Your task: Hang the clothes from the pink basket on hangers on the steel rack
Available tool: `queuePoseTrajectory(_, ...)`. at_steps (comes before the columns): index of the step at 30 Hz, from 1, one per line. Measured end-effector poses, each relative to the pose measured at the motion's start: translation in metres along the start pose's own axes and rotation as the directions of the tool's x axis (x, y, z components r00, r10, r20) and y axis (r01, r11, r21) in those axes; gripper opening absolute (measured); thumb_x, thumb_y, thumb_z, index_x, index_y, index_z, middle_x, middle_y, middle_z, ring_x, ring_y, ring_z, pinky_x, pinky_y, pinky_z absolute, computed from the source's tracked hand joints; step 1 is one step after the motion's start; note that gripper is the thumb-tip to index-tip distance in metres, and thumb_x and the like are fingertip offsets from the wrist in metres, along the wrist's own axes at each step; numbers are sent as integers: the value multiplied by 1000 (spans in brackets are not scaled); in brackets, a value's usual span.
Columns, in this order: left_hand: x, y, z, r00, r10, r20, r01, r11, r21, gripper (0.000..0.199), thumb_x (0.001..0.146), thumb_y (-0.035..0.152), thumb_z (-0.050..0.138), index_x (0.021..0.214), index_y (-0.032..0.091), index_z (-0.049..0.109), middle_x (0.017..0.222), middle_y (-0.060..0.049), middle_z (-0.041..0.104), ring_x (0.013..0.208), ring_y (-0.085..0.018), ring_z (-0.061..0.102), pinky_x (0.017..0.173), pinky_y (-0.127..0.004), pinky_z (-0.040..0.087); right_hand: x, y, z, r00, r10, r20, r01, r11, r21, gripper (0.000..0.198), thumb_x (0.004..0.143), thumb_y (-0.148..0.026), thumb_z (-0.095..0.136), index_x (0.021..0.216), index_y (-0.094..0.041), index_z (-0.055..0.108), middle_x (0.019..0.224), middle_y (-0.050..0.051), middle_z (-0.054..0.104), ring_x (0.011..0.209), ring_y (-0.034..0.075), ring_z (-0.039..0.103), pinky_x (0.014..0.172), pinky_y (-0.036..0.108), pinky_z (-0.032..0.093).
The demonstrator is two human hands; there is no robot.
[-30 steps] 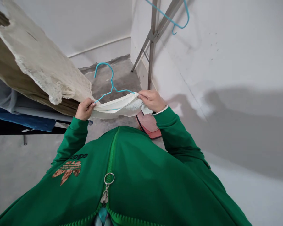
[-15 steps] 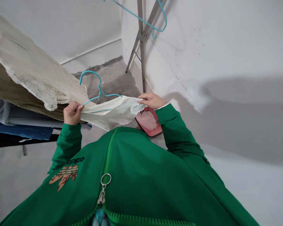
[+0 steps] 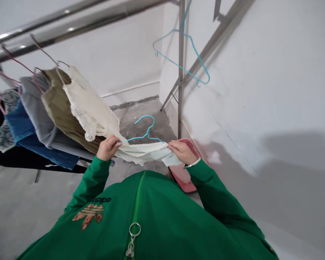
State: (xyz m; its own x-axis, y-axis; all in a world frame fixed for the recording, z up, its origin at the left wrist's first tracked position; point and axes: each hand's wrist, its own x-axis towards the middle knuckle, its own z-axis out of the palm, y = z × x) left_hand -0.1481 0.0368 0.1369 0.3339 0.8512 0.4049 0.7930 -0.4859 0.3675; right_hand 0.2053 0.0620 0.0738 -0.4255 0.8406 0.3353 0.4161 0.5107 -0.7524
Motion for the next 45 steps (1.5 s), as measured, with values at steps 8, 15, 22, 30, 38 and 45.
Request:
queuePoseTrajectory(8,-5,-17,-7,997,67,47,-63,994,-91,31,97,33,42,86,15,65,81,-7,61,76,-16,60,71,-26,51,-6,-2,-18,975,213,-62,-211,977,44,32,83,-51,54,82,-25,73,91,8,73,89,26,68,89,42,51)
queuePoseTrajectory(15,3,-6,1,994,88,-68,-91,994,-55,31,98,33,40,87,16,64,80,-7,60,72,-15,57,66,-25,48,1,-21,-29,924,375,70,-382,910,165,44,74,-63,56,77,-23,74,92,9,73,93,29,67,87,41,52)
queuePoseTrajectory(22,1,-6,1,988,14,-152,-7,999,45,28,96,34,43,102,19,65,96,-11,63,91,-21,61,79,-34,51,-3,-32,-52,799,537,272,-601,731,323,49,59,-71,67,68,-22,72,74,8,71,75,28,66,73,41,54)
queuePoseTrajectory(30,-36,-7,15,986,-105,-133,101,994,-41,23,94,27,43,105,18,61,104,-11,63,88,-19,64,79,-33,54,34,-55,-68,787,609,100,-586,688,428,53,50,-67,75,68,-18,70,75,9,71,73,27,65,72,38,53)
queuePoseTrajectory(38,-65,8,25,996,-84,12,84,995,-49,21,94,24,41,101,20,61,101,-10,65,88,-17,64,78,-29,54,151,-101,-14,966,239,-99,-180,896,406,41,61,-58,69,66,-17,66,64,2,62,63,15,54,59,27,43)
queuePoseTrajectory(45,-94,1,26,990,-142,-15,142,990,-5,21,93,24,41,99,21,61,96,-9,66,84,-19,66,73,-29,55,238,-138,30,976,151,-156,-37,824,565,39,61,-54,67,70,-16,61,60,-1,57,58,13,49,56,26,40)
